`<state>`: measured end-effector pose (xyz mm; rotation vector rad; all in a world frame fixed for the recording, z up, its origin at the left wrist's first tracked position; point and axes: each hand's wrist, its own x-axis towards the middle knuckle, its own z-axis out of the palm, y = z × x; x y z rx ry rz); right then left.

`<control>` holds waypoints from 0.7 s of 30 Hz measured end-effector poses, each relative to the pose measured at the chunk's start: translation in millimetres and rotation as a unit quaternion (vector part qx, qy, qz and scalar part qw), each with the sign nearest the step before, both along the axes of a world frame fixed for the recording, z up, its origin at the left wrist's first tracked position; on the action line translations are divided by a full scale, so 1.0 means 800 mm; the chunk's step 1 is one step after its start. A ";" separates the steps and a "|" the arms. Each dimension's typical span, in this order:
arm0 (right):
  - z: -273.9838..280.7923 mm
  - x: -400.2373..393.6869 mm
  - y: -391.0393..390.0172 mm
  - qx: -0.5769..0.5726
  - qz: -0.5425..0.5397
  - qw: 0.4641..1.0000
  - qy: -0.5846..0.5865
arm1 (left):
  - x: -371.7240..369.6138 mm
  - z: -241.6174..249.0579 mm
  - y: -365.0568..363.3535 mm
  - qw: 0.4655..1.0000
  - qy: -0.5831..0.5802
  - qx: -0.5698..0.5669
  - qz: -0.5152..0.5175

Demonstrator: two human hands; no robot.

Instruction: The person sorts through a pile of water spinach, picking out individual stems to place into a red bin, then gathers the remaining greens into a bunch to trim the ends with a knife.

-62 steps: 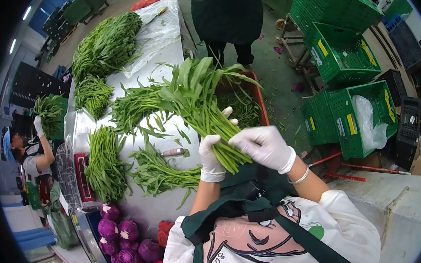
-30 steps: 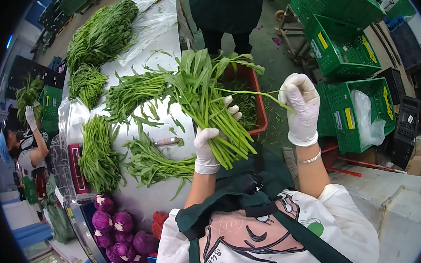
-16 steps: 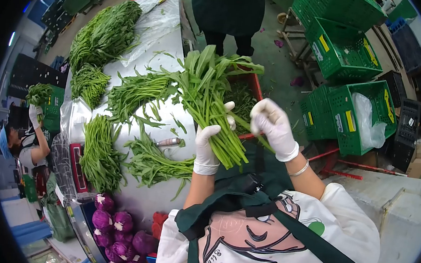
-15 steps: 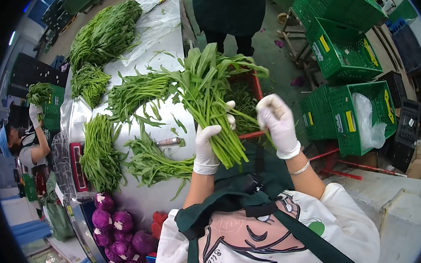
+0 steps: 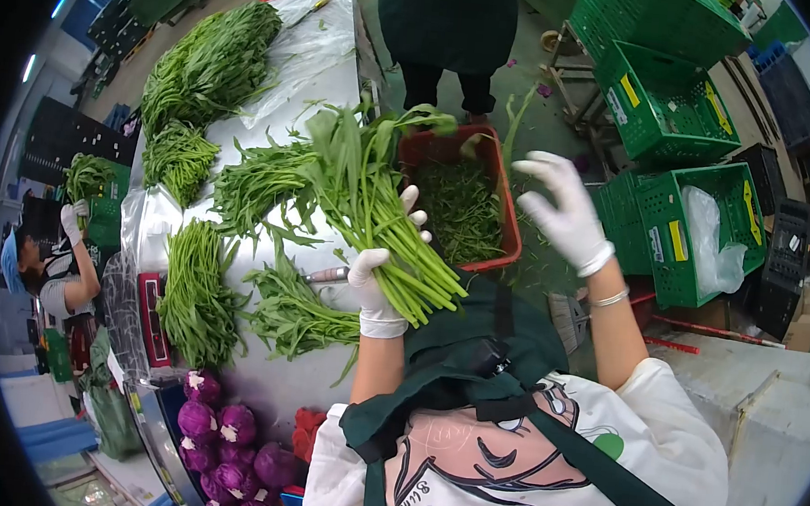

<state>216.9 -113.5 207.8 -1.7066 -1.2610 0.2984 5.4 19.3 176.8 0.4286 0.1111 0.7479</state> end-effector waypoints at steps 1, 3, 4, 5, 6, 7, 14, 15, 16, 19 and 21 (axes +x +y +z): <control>0.007 -0.021 0.012 0.030 0.036 0.990 -0.132 | 0.003 0.000 -0.003 1.000 -0.006 0.002 -0.013; 0.014 -0.059 0.031 0.062 0.146 0.987 -0.005 | 0.006 0.011 -0.016 0.999 0.027 -0.013 -0.032; 0.020 -0.070 0.040 0.048 0.140 0.986 -0.078 | 0.004 0.008 -0.019 0.998 0.033 -0.017 -0.048; 0.025 -0.077 0.047 0.034 0.135 0.979 -0.151 | 0.002 0.007 -0.021 0.997 0.039 -0.019 -0.063; 0.021 -0.079 0.054 0.042 0.125 0.975 -0.177 | -0.002 0.011 -0.021 0.994 0.046 -0.013 -0.097; 0.017 -0.079 0.057 0.049 0.115 0.976 -0.177 | -0.007 0.009 -0.021 0.993 0.056 -0.014 -0.099; 0.008 -0.086 0.047 0.125 0.097 0.972 -0.176 | -0.006 0.003 -0.022 0.994 0.066 -0.075 -0.050; 0.009 -0.088 0.040 0.134 0.097 0.973 -0.160 | -0.012 -0.011 -0.012 0.994 0.026 -0.060 -0.085; 0.008 -0.087 0.032 0.134 0.109 0.975 -0.137 | -0.012 -0.018 -0.008 0.996 0.017 -0.059 -0.067; 0.018 -0.083 0.009 0.135 0.152 0.979 -0.017 | -0.011 -0.004 -0.007 0.997 0.046 -0.061 -0.009; 0.011 -0.071 -0.008 0.088 0.176 0.964 0.180 | -0.009 0.009 -0.008 0.997 0.057 -0.055 0.004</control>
